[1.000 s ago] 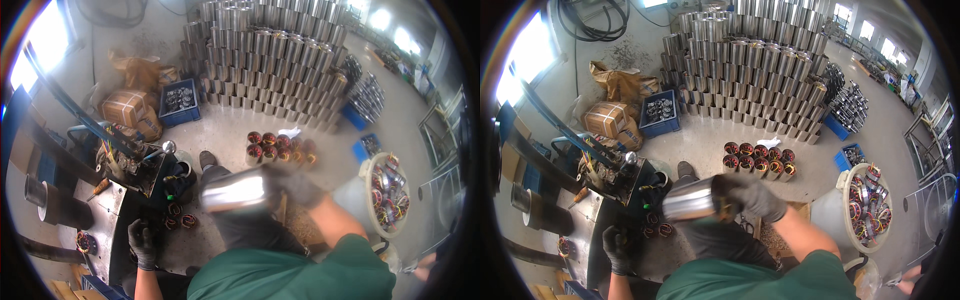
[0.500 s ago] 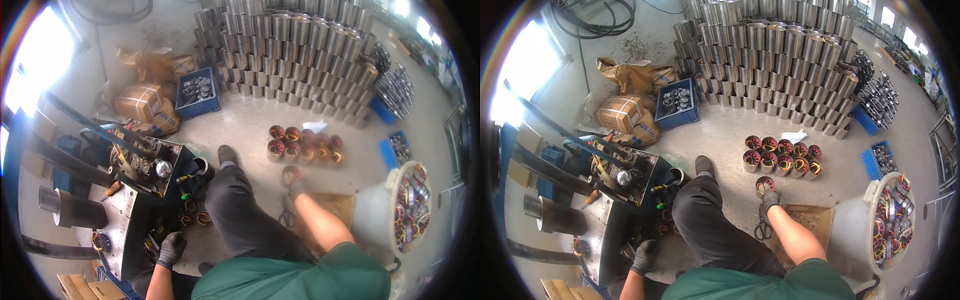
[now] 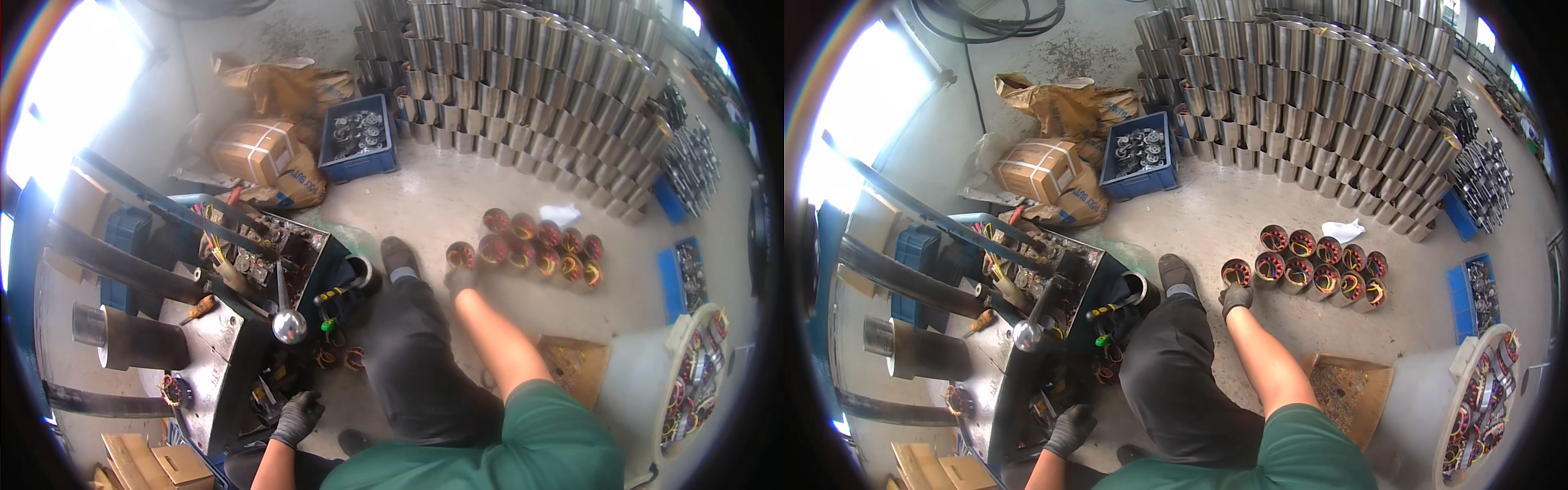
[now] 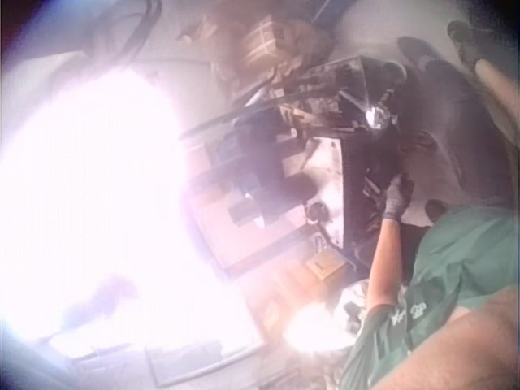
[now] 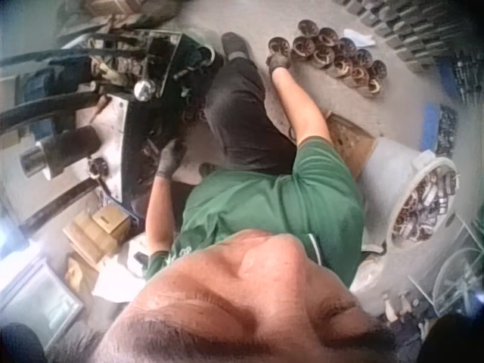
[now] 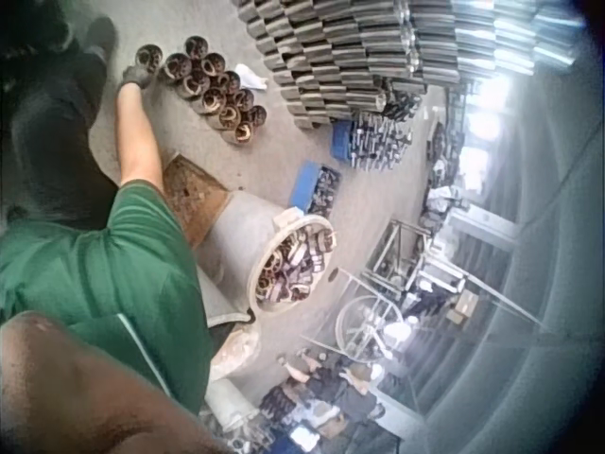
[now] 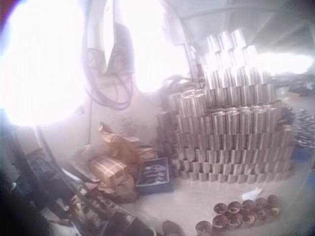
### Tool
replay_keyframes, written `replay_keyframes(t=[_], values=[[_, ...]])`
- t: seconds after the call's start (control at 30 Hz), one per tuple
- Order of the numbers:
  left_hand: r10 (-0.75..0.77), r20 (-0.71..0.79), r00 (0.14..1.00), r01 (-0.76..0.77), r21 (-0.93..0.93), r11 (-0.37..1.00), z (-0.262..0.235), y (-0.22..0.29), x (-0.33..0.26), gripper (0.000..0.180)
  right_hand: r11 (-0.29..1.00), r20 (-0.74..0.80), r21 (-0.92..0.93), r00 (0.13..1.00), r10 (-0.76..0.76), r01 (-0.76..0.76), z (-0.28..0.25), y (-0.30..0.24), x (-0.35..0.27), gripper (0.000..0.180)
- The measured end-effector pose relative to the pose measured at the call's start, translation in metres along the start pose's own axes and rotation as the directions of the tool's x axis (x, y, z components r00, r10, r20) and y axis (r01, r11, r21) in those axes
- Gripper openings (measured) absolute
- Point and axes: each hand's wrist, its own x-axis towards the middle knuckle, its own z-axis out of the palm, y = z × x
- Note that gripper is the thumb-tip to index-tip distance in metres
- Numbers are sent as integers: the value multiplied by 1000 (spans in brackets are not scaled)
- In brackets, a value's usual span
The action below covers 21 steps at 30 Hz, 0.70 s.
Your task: The person takes a wire-wound stator from a box, places it into a metal housing cylinder, and uses a handheld tool to poke or seat the wires. They then place the assembly into a vertical hydraulic press, activate the machine by pulling a lever, and remove the pressed motor component before repeating the process.
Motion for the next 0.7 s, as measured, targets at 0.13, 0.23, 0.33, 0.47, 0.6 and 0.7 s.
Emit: replay_keyframes(t=[0.13,0.23,0.33,0.47,0.6,0.7], values=[[-151,57,987,156,-93,983,-29,38,-1,32,731,237,-554,918,-319,397,19,54,-5,31],[-188,67,980,194,-106,975,-32,41,-3,32,531,380,-633,824,-421,563,37,83,-16,31],[-174,69,982,181,-103,978,-34,46,-7,32,384,464,-658,751,-470,647,52,98,-27,31],[-184,72,980,193,-144,971,-35,49,-12,33,205,533,-702,694,-485,682,62,104,-36,32],[-119,19,993,121,-144,982,-34,48,-7,35,-41,603,-769,704,-375,638,62,97,-57,33],[-97,-13,995,94,-149,984,-44,51,-1,34,-380,593,-772,793,-143,509,43,110,-99,34]])
